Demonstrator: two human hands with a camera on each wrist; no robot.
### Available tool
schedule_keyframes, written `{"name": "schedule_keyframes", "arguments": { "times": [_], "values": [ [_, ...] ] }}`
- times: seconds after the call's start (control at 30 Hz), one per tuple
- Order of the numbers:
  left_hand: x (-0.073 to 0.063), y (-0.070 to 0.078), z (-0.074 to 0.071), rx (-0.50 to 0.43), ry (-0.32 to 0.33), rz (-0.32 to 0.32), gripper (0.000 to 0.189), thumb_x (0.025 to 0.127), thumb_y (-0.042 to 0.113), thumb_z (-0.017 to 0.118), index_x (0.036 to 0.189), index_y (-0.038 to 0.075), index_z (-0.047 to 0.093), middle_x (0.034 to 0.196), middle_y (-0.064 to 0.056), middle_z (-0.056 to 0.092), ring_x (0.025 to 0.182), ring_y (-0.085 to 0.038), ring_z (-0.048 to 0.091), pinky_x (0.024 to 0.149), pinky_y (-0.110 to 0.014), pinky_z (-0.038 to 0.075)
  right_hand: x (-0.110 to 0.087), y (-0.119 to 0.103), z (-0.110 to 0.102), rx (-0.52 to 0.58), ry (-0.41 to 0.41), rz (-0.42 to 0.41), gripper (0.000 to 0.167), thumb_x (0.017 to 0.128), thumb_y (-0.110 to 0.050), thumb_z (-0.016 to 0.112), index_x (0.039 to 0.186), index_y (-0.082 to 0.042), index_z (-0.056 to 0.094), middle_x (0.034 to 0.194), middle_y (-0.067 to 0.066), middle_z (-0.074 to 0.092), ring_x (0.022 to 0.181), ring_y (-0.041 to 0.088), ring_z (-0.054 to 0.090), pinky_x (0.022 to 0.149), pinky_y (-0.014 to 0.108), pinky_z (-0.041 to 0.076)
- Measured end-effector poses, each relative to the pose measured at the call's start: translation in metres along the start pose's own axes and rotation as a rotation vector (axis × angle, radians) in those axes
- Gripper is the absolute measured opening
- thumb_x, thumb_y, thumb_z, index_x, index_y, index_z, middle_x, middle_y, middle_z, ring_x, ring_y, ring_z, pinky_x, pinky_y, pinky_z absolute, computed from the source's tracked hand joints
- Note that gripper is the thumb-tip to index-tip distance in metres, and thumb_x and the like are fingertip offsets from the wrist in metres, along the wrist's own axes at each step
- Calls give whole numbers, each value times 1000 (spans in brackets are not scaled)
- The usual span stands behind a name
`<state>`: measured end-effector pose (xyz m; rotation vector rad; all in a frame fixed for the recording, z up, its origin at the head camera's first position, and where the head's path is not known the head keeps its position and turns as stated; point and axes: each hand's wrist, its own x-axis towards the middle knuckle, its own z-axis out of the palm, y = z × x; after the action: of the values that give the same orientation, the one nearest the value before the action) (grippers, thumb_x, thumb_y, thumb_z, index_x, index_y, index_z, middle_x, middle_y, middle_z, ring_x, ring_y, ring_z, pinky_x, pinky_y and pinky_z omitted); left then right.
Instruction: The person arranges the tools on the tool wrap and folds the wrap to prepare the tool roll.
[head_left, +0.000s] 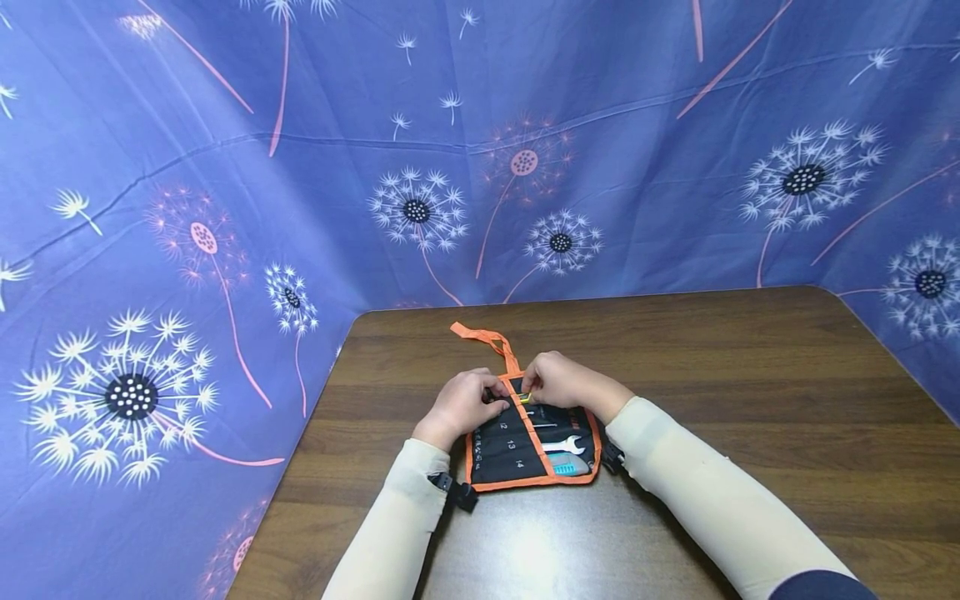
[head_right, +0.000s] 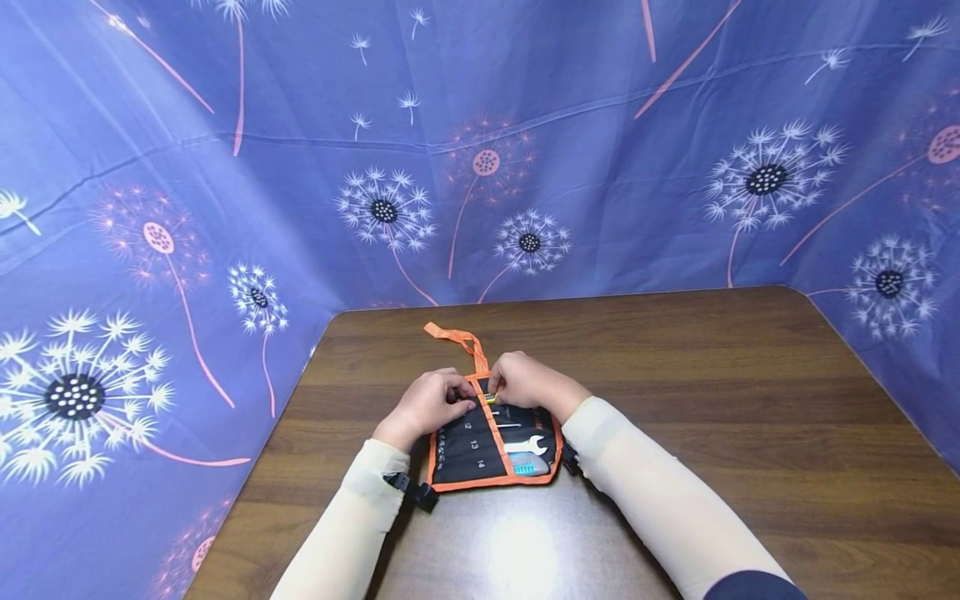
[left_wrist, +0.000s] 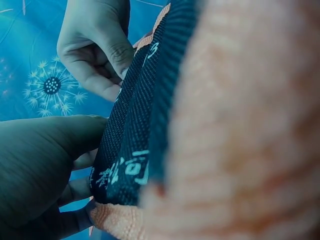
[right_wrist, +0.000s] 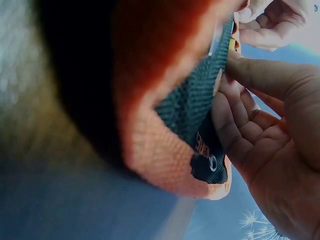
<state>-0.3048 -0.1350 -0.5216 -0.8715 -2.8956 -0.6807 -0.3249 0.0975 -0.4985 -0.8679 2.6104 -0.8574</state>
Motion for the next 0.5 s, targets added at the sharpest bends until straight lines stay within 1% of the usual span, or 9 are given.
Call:
{"name": "schedule_keyframes", "arguments": {
  "times": [0.3, 0.5],
  "values": [
    [0, 1, 1, 8, -5, -4, 9, 92, 28, 84, 96, 23, 78, 92, 9, 64, 78, -6, 61, 71, -27, 50, 4, 0, 2, -10, 0, 16, 18, 90, 3, 71, 91, -11, 81, 86, -5, 72, 71, 9, 62, 69, 30, 53],
    [0, 2, 0, 6, -6, -8, 9, 92, 27, 84, 96, 22, 78, 92, 9, 64, 78, -6, 61, 72, -27, 51, 5, -1, 3, -28, 9, 11, 17, 90, 3, 71, 90, -11, 81, 82, -6, 69, 69, 9, 60, 67, 29, 51]
  ]
}}
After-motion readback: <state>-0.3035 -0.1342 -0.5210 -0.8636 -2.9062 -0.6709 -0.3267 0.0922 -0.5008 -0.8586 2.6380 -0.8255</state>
